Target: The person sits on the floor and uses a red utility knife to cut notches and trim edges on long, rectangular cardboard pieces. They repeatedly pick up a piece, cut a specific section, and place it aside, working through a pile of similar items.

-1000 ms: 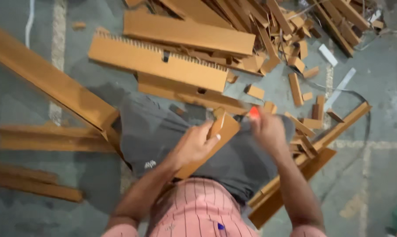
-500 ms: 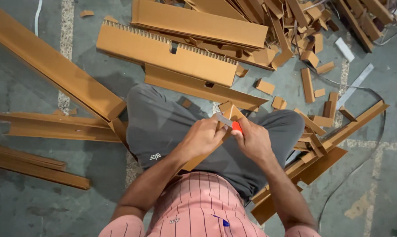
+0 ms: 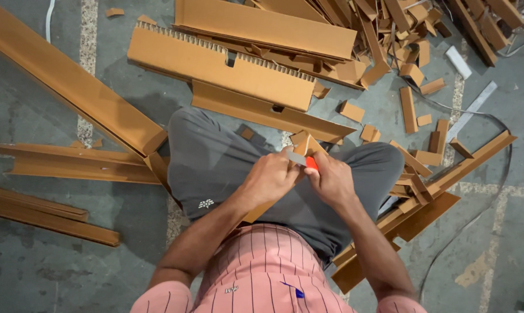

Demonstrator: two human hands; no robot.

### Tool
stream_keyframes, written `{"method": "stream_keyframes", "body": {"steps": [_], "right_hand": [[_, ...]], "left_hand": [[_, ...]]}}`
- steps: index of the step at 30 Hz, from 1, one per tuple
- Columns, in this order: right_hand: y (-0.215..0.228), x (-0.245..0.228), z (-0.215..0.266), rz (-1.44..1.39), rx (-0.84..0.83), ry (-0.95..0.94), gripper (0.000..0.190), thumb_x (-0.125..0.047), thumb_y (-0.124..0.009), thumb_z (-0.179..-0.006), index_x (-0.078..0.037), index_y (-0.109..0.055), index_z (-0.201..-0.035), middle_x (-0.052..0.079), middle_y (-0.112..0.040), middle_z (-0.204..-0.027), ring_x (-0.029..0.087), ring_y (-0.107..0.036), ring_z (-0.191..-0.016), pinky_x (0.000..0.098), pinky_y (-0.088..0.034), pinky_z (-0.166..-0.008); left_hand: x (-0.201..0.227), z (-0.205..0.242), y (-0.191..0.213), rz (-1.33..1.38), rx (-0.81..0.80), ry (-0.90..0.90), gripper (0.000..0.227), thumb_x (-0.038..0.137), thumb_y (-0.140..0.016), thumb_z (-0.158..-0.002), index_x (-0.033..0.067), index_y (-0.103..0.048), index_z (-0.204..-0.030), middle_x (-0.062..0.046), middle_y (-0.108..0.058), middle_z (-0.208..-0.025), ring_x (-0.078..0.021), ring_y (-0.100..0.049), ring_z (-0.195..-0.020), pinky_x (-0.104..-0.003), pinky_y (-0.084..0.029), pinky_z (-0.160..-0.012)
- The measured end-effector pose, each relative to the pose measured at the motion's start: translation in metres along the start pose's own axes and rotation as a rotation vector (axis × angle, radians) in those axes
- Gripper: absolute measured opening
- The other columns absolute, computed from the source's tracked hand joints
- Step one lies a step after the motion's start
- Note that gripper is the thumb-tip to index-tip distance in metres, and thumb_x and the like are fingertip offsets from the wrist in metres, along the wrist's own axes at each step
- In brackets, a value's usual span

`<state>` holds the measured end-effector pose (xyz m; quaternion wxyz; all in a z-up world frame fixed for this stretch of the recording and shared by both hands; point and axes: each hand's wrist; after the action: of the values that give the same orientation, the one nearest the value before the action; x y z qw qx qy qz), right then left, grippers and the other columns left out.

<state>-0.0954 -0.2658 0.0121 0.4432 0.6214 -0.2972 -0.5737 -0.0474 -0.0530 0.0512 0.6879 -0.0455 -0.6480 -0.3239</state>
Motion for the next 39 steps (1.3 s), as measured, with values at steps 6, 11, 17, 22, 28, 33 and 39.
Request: {"method": "stream_keyframes", "body": {"steps": [6, 11, 17, 22, 28, 33, 39], "right_hand": [[-0.019, 0.026, -0.015, 0.064, 0.048, 0.098, 0.05, -0.055, -0.052, -0.098, -0.006, -0.059, -0.103, 0.018, -0.066, -0.084, 0.042, -0.065, -0.074, 0.051, -0.051, -0.062], [-0.017, 0.047, -0.024, 0.167, -0.014, 0.064, 0.05, -0.058, -0.055, -0.096, -0.008, -0.061, -0.102, 0.017, -0.066, -0.081, 0.041, -0.065, -0.074, 0.0517, -0.051, -0.063], [-0.02, 0.099, -0.04, 0.264, -0.095, -0.008, 0.04, -0.044, -0.045, -0.104, -0.008, -0.062, -0.095, 0.019, -0.069, -0.085, 0.044, -0.066, -0.079, 0.0554, -0.051, -0.067], [0.068, 0.163, -0.082, 0.354, -0.078, -0.571, 0.032, -0.036, -0.046, -0.106, -0.008, -0.062, -0.106, 0.021, -0.07, -0.09, 0.046, -0.066, -0.084, 0.0566, -0.051, -0.072], [0.056, 0.055, -0.018, 0.205, -0.063, -0.239, 0.027, -0.029, -0.052, -0.102, -0.008, -0.062, -0.117, 0.022, -0.069, -0.099, 0.047, -0.066, -0.089, 0.0553, -0.052, -0.075], [0.059, -0.016, -0.009, -0.021, -0.072, 0.008, 0.044, -0.042, -0.054, -0.099, -0.008, -0.06, -0.127, 0.018, -0.066, -0.117, 0.044, -0.066, -0.087, 0.0516, -0.054, -0.07], [0.072, -0.022, -0.02, 0.058, -0.125, 0.024, 0.047, -0.048, -0.049, -0.1, -0.01, -0.061, -0.124, 0.015, -0.068, -0.102, 0.041, -0.067, -0.081, 0.0512, -0.053, -0.065]], "left_hand": [[-0.021, -0.005, -0.009, -0.111, -0.024, -0.004, 0.039, 0.023, -0.055, -0.095, -0.0084, -0.057, -0.117, -0.028, -0.068, -0.077, -0.0474, -0.067, -0.076, -0.055, -0.054, -0.07], [-0.025, -0.003, -0.011, -0.121, -0.022, 0.064, 0.031, 0.022, -0.055, -0.094, -0.0054, -0.057, -0.108, -0.029, -0.069, -0.08, -0.0476, -0.067, -0.078, -0.056, -0.053, -0.071], [-0.012, 0.002, -0.006, -0.111, -0.007, 0.079, 0.027, 0.023, -0.057, -0.096, -0.0017, -0.059, -0.108, -0.029, -0.069, -0.087, -0.0489, -0.067, -0.084, -0.058, -0.052, -0.073], [0.027, 0.052, 0.023, 0.044, -0.129, 0.074, 0.045, 0.023, -0.061, -0.087, 0.0024, -0.055, -0.126, -0.028, -0.07, -0.086, -0.0467, -0.068, -0.082, -0.055, -0.053, -0.072], [0.015, 0.022, 0.018, 0.047, 0.002, 0.005, 0.035, 0.023, -0.063, -0.091, 0.0027, -0.06, -0.119, -0.027, -0.07, -0.092, -0.0467, -0.068, -0.089, -0.055, -0.053, -0.072], [0.005, 0.023, 0.006, -0.049, 0.0, 0.043, 0.041, 0.022, -0.063, -0.086, 0.0031, -0.059, -0.122, -0.026, -0.071, -0.084, -0.0469, -0.068, -0.08, -0.056, -0.053, -0.071], [0.007, 0.019, -0.003, -0.151, 0.0, 0.04, 0.047, 0.022, -0.064, -0.086, 0.0004, -0.055, -0.126, -0.025, -0.07, -0.075, -0.0455, -0.069, -0.071, -0.056, -0.054, -0.066]]}}
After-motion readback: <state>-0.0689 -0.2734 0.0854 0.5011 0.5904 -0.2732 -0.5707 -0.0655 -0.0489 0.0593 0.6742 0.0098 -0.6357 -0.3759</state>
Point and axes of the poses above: each hand's wrist, its own z-axis away from the middle knuckle, its own y-axis out of the back of the hand, x = y × z
